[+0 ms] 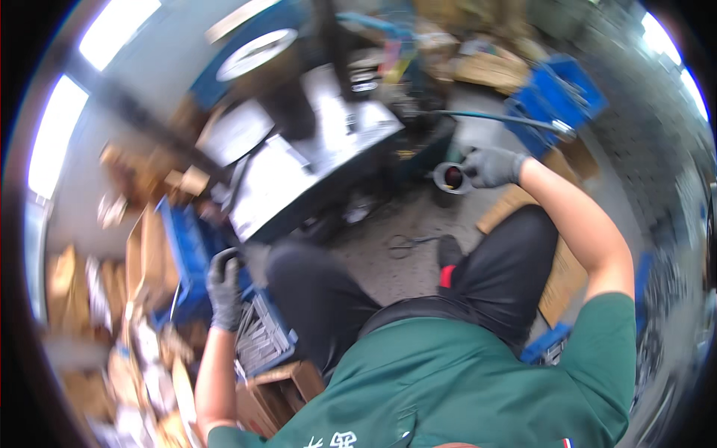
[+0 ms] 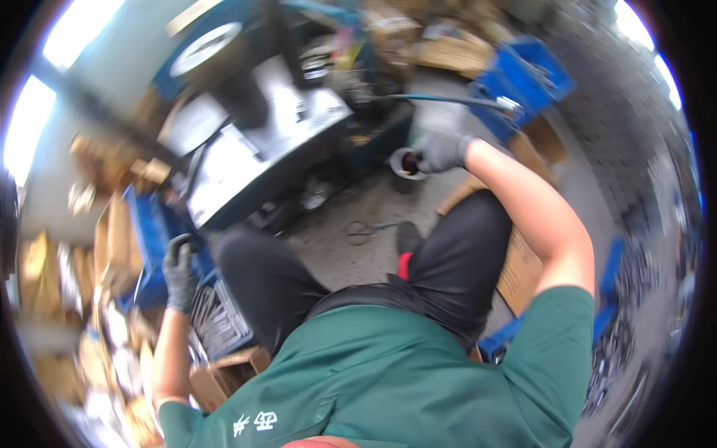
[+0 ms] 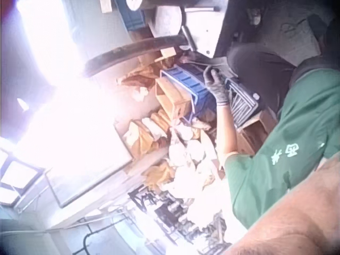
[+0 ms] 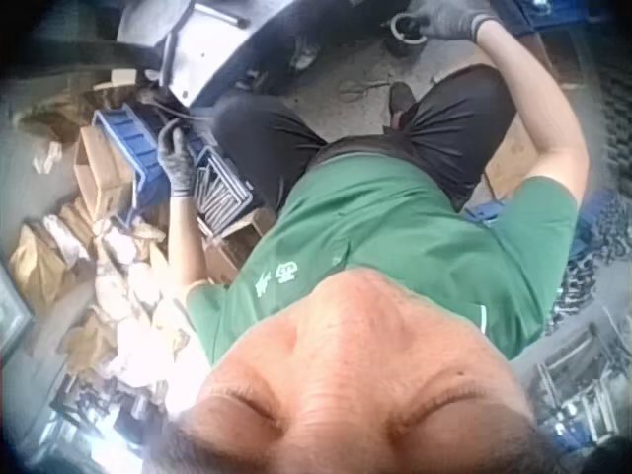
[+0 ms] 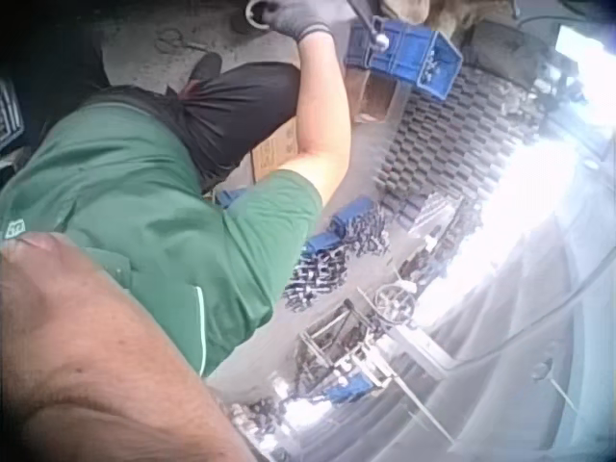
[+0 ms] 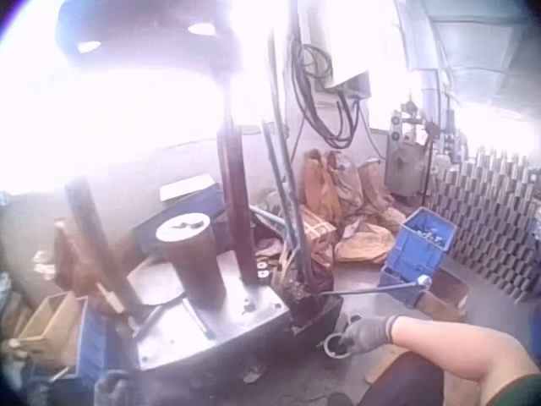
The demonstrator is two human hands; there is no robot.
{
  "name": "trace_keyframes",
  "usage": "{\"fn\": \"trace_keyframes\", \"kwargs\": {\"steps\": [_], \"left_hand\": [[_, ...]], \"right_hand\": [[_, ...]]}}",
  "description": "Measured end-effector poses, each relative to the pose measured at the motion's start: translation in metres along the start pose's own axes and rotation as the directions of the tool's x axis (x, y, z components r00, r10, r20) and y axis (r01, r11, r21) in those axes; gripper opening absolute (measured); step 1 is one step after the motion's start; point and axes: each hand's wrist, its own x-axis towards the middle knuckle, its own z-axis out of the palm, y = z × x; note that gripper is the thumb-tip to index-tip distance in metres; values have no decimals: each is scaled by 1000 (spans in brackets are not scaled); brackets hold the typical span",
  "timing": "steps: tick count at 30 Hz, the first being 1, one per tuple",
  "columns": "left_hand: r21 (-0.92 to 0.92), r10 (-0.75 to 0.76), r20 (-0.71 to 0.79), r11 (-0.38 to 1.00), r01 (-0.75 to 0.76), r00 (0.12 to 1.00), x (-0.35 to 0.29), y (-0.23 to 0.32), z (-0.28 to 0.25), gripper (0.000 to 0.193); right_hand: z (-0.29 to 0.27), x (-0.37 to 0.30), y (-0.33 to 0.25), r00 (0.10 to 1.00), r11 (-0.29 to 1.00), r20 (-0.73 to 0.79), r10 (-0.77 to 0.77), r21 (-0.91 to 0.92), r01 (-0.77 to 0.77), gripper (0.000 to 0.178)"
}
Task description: The recorder is assembling metal rods into a base plate and using a press machine to secure components.
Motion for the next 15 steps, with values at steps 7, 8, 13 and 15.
{"fn": "trace_keyframes", "kwargs": {"steps": [7, 8, 13, 15], "left_hand": [[140, -392, -436, 860, 491, 810, -201, -156, 42, 28], [115, -422, -457, 845, 523, 783, -235, -178, 60, 28], [155, -458, -444, 808, 569, 770, -335, -202, 114, 29], [148, -493, -396, 798, 584, 774, -332, -200, 114, 29]], "right_hand": [[42, 77, 13, 944, 992, 308, -120, 77, 101, 28], [39, 79, 3, 955, 999, 293, -39, 7, 39, 25], [21, 117, -58, 803, 848, 532, 267, 265, -458, 41], [25, 135, -48, 828, 902, 522, 205, 228, -366, 42]]}}
